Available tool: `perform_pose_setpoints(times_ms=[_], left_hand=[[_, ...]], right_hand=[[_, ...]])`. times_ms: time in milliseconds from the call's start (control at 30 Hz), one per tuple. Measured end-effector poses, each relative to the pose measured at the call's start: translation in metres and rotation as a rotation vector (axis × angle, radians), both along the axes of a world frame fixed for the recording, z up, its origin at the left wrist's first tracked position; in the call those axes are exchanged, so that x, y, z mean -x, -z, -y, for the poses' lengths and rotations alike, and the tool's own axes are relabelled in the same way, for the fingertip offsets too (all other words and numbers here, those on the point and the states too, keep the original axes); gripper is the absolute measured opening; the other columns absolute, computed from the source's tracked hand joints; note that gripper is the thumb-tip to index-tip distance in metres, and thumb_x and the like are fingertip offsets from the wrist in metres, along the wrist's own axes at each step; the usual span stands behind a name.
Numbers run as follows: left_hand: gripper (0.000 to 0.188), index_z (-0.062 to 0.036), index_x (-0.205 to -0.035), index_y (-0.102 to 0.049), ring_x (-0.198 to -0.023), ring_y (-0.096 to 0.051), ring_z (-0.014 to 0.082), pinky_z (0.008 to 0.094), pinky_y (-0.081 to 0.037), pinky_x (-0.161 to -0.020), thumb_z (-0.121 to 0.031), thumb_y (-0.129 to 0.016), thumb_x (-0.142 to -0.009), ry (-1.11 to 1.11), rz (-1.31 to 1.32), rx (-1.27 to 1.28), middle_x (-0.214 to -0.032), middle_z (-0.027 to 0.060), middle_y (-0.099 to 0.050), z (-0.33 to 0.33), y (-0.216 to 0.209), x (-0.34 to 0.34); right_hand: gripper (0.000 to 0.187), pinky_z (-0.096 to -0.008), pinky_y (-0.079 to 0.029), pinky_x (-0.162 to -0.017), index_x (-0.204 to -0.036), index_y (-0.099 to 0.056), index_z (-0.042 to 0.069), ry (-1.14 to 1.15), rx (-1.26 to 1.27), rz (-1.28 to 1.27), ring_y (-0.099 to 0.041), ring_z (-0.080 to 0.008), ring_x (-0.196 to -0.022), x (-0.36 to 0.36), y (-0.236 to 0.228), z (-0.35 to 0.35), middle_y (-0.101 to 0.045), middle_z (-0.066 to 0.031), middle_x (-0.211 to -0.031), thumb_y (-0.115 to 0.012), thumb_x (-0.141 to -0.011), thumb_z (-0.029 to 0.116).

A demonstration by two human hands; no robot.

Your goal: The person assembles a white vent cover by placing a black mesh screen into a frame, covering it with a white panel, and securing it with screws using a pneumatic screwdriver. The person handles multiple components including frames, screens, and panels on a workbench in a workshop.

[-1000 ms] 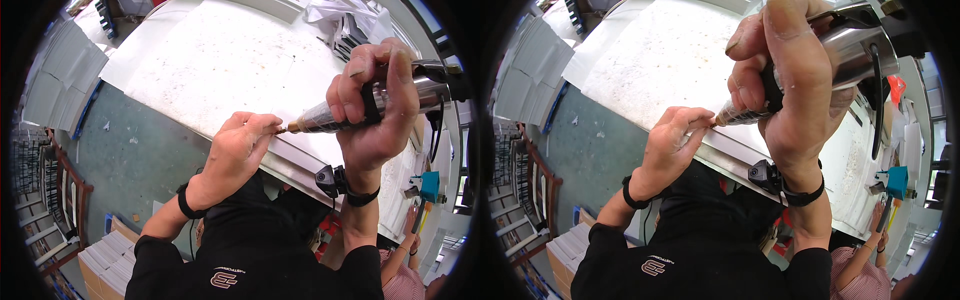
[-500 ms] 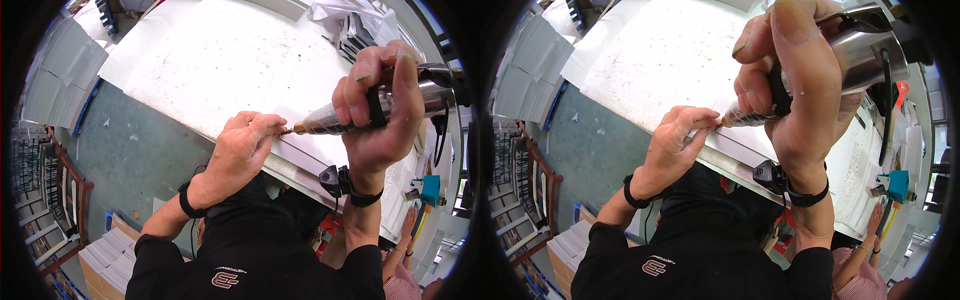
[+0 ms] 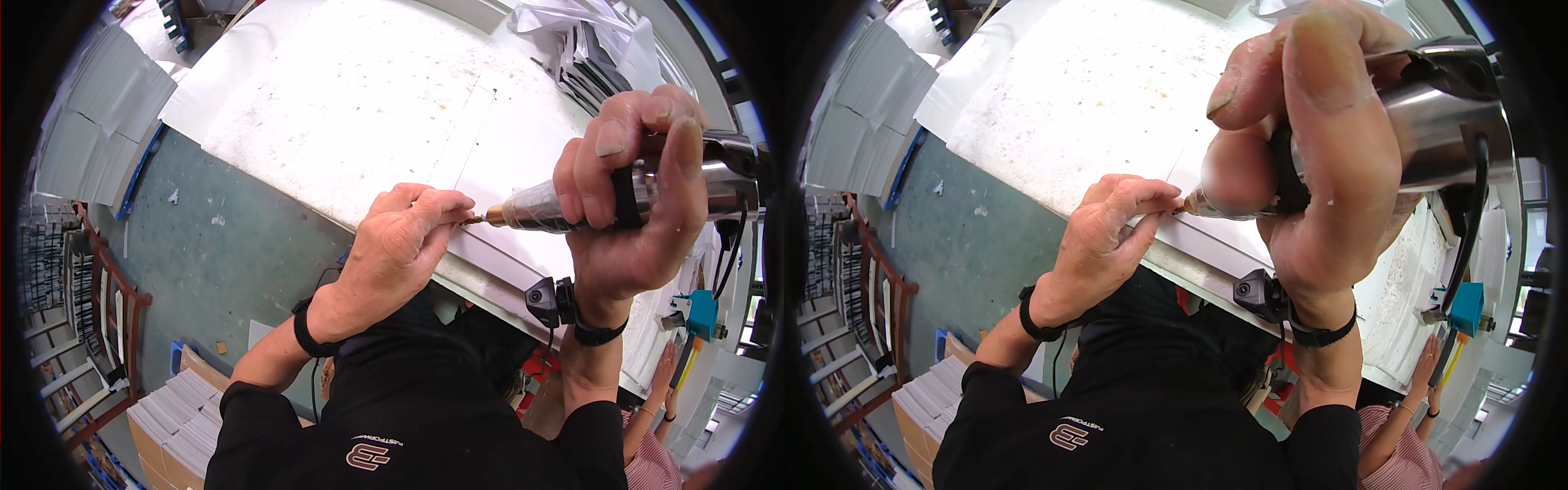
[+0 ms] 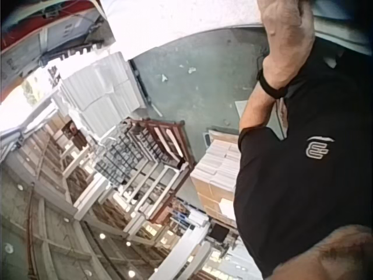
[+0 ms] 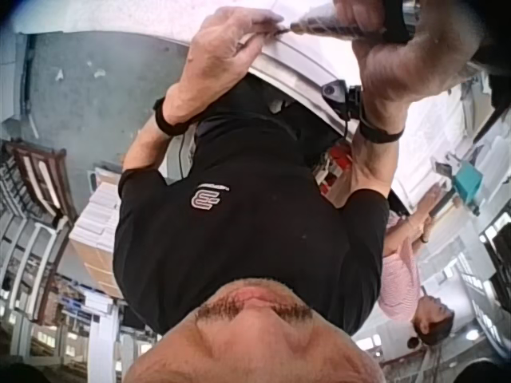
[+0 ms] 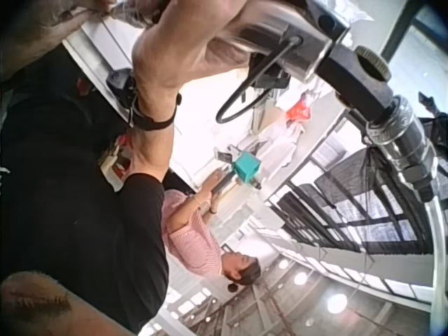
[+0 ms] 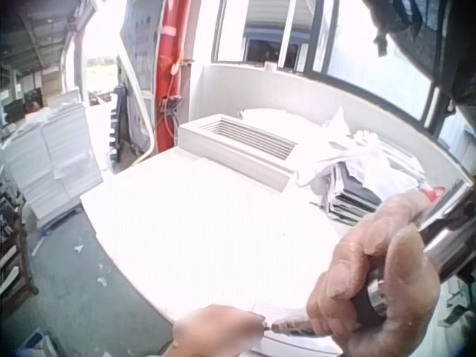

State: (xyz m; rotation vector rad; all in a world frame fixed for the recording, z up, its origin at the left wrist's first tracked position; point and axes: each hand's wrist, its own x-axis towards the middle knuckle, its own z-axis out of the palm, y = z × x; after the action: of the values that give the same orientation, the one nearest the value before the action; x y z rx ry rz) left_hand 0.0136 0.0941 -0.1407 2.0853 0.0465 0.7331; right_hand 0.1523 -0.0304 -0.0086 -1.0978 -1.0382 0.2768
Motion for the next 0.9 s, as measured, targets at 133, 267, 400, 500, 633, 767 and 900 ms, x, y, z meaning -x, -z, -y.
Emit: perform_pose_setpoints(times_ms=[133, 267, 400, 500, 633, 767, 900], left_hand=[[0.037, -0.0073, -0.118, -0.066, -0.106, -0.064, 0.0226, 0.0349, -0.05, -0.091, 0.011, -0.067, -0.085, -0.001, -0.001, -0.025, -0.101, 0.0038, -0.077, 0.0, -0.002, 0.0], [0.038, -0.0073, -0.118, -0.066, -0.106, -0.064, 0.023, 0.0355, -0.051, -0.089, 0.011, -0.068, -0.085, -0.006, -0.002, -0.053, -0.102, 0.0037, -0.077, -0.001, -0.002, 0.001], [0.041, -0.0076, -0.122, -0.066, -0.109, -0.063, 0.0264, 0.0384, -0.052, -0.093, 0.008, -0.07, -0.084, 0.077, -0.044, -0.027, -0.112, 0.0064, -0.074, -0.011, -0.005, 0.005], [0.039, -0.0068, -0.121, -0.069, -0.115, -0.062, 0.0309, 0.0409, -0.052, -0.1, 0.004, -0.073, -0.084, 0.12, -0.051, -0.231, -0.123, 0.0088, -0.07, -0.03, -0.012, 0.008], [0.034, -0.0074, -0.118, -0.07, -0.122, -0.061, 0.03, 0.0405, -0.052, -0.099, -0.001, -0.073, -0.085, 0.155, 0.008, -0.482, -0.127, 0.0065, -0.069, -0.042, -0.012, 0.006], [0.033, -0.008, -0.116, -0.07, -0.127, -0.06, 0.0285, 0.0401, -0.052, -0.098, -0.006, -0.075, -0.084, 0.196, 0.037, -0.592, -0.131, 0.0047, -0.067, -0.047, -0.009, 0.002], [0.035, -0.0078, -0.116, -0.069, -0.128, -0.06, 0.0277, 0.0407, -0.052, -0.098, -0.008, -0.077, -0.082, 0.252, 0.063, -0.623, -0.133, 0.0046, -0.066, -0.05, -0.006, -0.003]], right_hand=[[0.033, -0.0237, -0.039, -0.044, -0.115, -0.054, 0.008, -0.012, -0.001, -0.014, -0.039, -0.0055, -0.048, 0.001, -0.001, 0.001, -0.058, -0.0053, -0.089, -0.035, -0.113, 0.035], [0.033, -0.0237, -0.039, -0.044, -0.112, -0.053, 0.006, -0.01, -0.015, -0.022, -0.039, -0.0056, -0.048, 0.003, 0.001, -0.002, -0.057, -0.0056, -0.088, -0.037, -0.113, 0.034], [0.032, -0.0241, -0.039, -0.044, -0.108, -0.051, 0.003, -0.014, -0.003, -0.021, -0.038, -0.0059, -0.046, -0.001, 0.004, -0.007, -0.056, -0.0066, -0.087, -0.04, -0.112, 0.033], [0.031, -0.0244, -0.039, -0.044, -0.108, -0.051, 0.003, -0.034, 0.011, -0.01, -0.038, -0.0059, -0.046, -0.004, 0.005, -0.008, -0.056, -0.0073, -0.087, -0.041, -0.111, 0.032], [0.03, -0.0244, -0.039, -0.044, -0.108, -0.051, 0.003, -0.049, 0.01, -0.005, -0.039, -0.006, -0.045, -0.002, 0.005, -0.008, -0.057, -0.008, -0.088, -0.041, -0.111, 0.031], [0.028, -0.0245, -0.04, -0.044, -0.107, -0.051, 0.004, -0.054, 0.031, 0.042, -0.041, -0.0066, -0.045, -0.003, 0.005, -0.01, -0.058, -0.0094, -0.088, -0.042, -0.111, 0.03], [0.025, -0.0247, -0.042, -0.044, -0.107, -0.051, 0.004, -0.048, 0.036, 0.051, -0.042, -0.0074, -0.044, -0.001, 0.005, -0.011, -0.058, -0.0111, -0.088, -0.044, -0.11, 0.028]])
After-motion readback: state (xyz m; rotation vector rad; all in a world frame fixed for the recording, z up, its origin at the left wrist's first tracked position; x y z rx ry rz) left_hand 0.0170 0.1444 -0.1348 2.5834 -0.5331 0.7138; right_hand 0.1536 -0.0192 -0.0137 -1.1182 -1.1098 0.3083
